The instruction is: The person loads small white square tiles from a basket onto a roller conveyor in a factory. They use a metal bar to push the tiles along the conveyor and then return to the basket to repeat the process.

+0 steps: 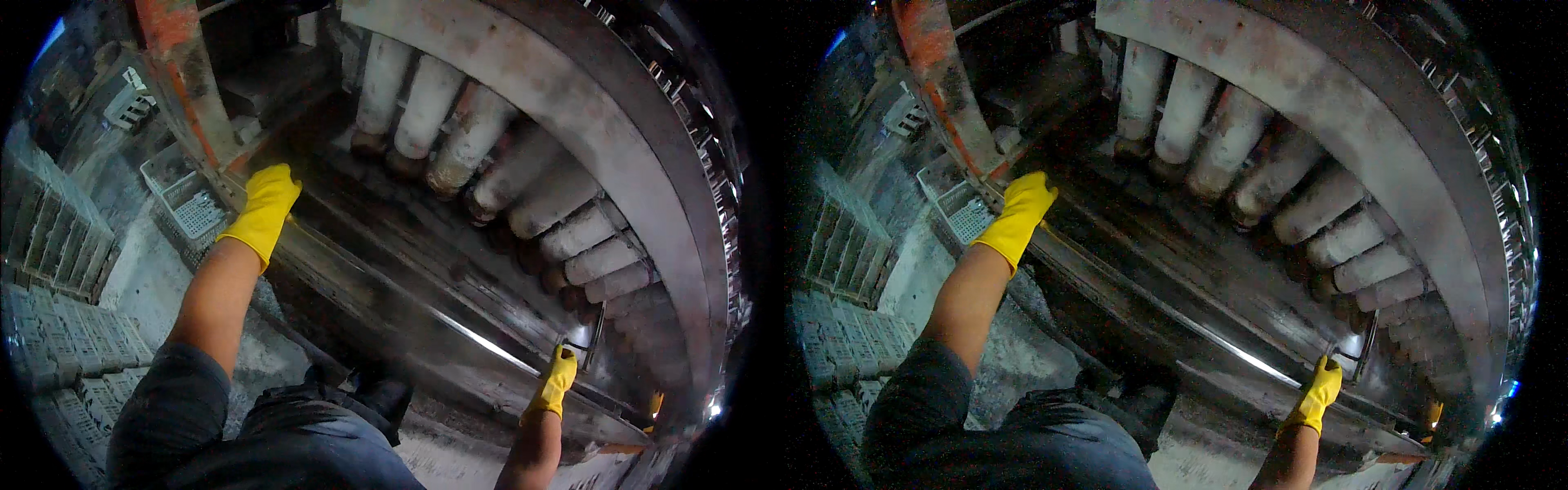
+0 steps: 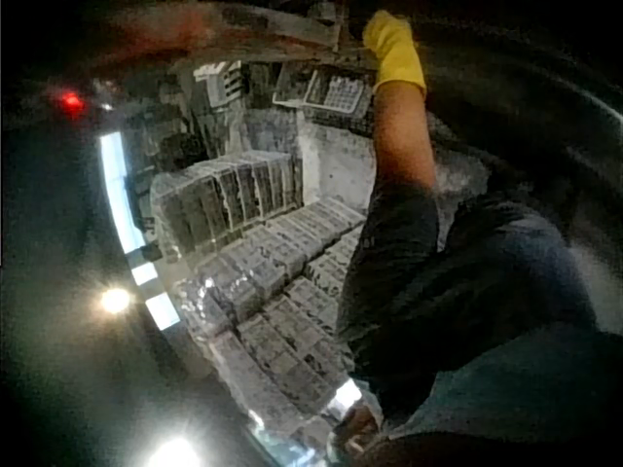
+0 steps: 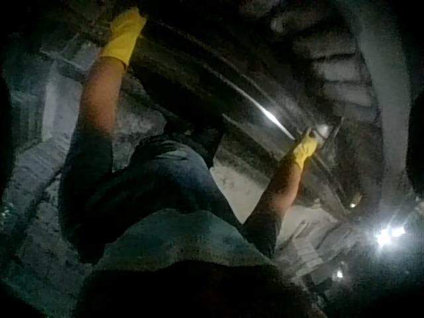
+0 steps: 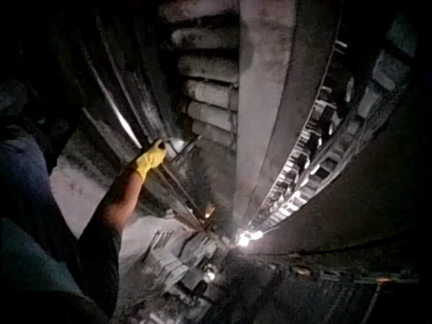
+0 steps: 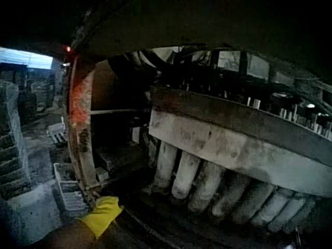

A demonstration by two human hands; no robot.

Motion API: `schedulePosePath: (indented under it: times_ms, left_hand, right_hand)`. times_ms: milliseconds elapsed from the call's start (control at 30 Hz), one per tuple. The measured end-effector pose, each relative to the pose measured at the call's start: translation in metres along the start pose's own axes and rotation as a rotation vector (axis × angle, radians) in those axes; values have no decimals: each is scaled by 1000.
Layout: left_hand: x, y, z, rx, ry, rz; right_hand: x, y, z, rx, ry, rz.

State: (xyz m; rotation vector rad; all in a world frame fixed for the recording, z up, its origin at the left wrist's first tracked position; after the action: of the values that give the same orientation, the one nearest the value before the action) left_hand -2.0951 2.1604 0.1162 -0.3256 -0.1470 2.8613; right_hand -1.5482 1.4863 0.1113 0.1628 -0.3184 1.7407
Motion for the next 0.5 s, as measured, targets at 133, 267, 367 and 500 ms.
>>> schedulePosePath:
  times_ms: [133, 267, 367, 500]
  left_hand:
    - [5, -3, 7, -7, 27, 18]
    - [-5, 3, 23, -53, 48, -19]
    - [6, -4, 9, 49, 17, 62]
    - [3, 1, 27, -37, 117, 76]
  right_hand:
    - [19, 3, 4, -6, 13, 24]
    - [3, -1, -8, 102, -87, -67]
    - [15, -3, -2, 94, 14, -8]
    - [65, 28, 36, 112, -86, -19]
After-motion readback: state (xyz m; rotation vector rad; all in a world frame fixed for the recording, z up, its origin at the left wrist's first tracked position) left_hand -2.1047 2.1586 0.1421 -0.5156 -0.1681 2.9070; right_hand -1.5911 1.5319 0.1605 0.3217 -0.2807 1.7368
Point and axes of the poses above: each hand's wrist, its own y-axis away from the middle knuckle, its own z-axis out of the back of the hand, x = y × z, the point moved 10 cm from there along -y, towards the middle knuckle, and after that the axes turned 4 degrees about y, right-handed, at the moved point
